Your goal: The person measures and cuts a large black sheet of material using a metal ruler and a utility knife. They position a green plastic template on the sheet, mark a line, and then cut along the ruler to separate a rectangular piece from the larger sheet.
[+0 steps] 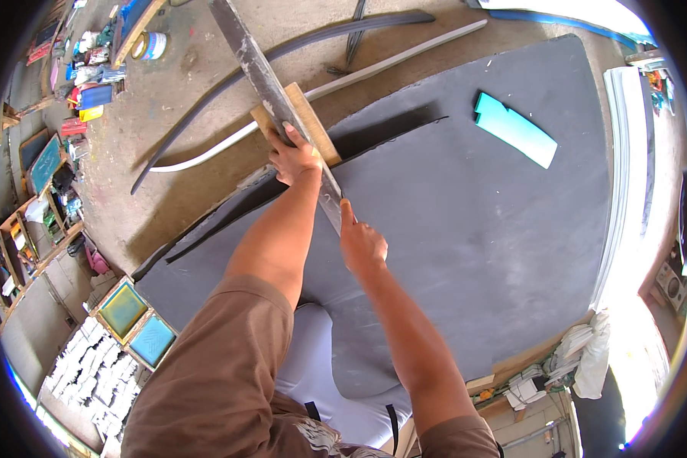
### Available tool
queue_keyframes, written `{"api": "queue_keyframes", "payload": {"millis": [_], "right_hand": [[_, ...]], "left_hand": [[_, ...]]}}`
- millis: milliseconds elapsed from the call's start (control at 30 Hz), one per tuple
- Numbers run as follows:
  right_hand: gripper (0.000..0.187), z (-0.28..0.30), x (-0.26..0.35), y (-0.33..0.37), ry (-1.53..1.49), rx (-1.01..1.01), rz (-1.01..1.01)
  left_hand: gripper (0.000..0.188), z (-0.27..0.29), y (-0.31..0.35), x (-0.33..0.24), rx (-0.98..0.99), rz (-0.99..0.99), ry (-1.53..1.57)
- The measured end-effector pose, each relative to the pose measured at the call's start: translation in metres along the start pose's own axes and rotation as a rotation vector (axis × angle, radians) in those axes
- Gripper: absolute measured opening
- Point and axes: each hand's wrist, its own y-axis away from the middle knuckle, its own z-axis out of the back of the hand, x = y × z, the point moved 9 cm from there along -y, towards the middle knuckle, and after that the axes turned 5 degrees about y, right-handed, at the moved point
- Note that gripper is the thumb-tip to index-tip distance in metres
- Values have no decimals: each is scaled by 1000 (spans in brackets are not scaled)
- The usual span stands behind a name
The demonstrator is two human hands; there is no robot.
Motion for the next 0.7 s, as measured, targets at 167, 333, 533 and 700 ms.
{"api": "queue_keyframes", "payload": {"millis": [167, 333, 533, 700], "right_hand": [[78, -24, -19, 20, 9, 17, -15], [73, -62, -44, 40, -56, 64, -44], [76, -111, -72, 64, -54, 89, -50], [80, -160, -103, 96, -53, 149, -56]], "left_hand": [[78, -1, -1, 2, -8, 5, -5], [76, 1, 2, -1, 5, 2, 4], [75, 8, 7, -8, 6, -1, 34], [75, 4, 0, 2, 1, -15, 88]]}}
